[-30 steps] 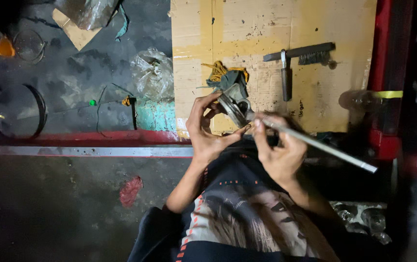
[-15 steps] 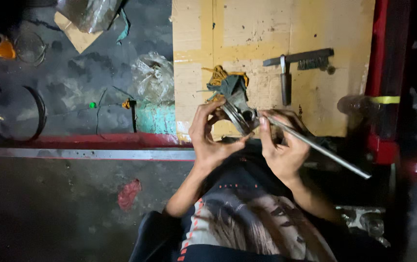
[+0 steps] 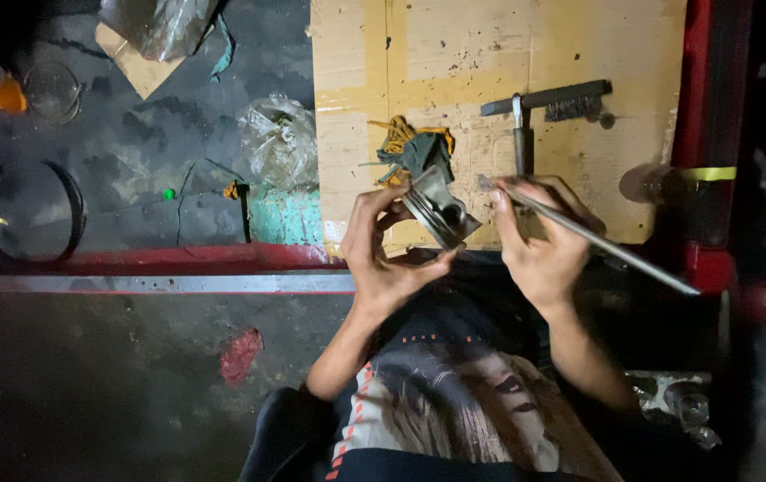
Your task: The person holds a metal piston and uses a thin metal rod to scrape and clean the ring grooves and inner surfaces. The person rotates the piston to access different areas and occasionally wipes it with a rag.
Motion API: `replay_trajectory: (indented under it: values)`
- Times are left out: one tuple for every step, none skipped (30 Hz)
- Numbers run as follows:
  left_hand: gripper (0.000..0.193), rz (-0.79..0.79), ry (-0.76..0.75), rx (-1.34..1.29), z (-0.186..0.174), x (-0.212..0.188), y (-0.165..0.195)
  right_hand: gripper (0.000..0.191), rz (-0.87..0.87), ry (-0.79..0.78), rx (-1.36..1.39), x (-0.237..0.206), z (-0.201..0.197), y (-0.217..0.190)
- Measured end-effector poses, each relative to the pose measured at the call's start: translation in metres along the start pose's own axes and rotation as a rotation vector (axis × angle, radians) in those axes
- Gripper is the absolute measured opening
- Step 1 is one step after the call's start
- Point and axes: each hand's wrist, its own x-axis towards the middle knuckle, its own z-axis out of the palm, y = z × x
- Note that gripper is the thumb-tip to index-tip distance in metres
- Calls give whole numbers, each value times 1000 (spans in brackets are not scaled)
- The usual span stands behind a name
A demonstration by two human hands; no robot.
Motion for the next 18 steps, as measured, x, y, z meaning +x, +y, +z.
replay_trajectory:
  values:
    - [80,13,-1,3,0,0,0,16,-32,13,61,0,-1,-1]
    - [80,23,6,9,1,1,-1,16,-67,16,125,-2,-4,-2]
    - [80,27,14,23,0,2,-1,17,-98,13,196,-6,-7,-4]
    - [81,23,15,-36,0,2,-3,16,-143,-3,147,-8,-7,-4]
    - [82,26,11,-98,1,2,-5,15,-191,-11,96,-9,-8,-3]
    - [83,25,4,-159,2,2,-7,14,-233,-18,45,-10,-9,-2]
    - [83,4,2,-149,2,1,-9,13,-233,4,17,-9,-8,1]
    - [83,-21,-2,-143,2,0,-10,12,-229,25,-16,-4,-8,7]
    - [83,-46,-7,-136,2,-2,-12,12,-225,47,-48,-3,-10,10]
    - [83,-47,-18,-206,3,-4,-13,13,-136,39,72,-2,-12,14]
    - [83,-45,-25,-278,5,-5,-15,15,-54,30,193,0,-16,17]
    - [83,-43,-28,-348,6,-6,-16,16,28,16,316,1,-19,18]
    - [83,-49,-28,-357,6,-7,-16,17,-26,11,355,2,-19,19]
    - [84,-55,-32,-369,7,-7,-17,18,-79,8,392,1,-21,18]
    - [85,-64,-40,-382,8,-8,-17,19,-129,7,426,0,-23,16]
    - [86,-71,-41,-385,8,-9,-16,18,-115,4,387,-2,-25,12]
    - [87,-76,-41,-387,8,-9,-16,17,-104,1,350,-5,-28,9]
    - [88,-82,-38,-389,8,-9,-15,16,-94,-5,313,-8,-30,5]
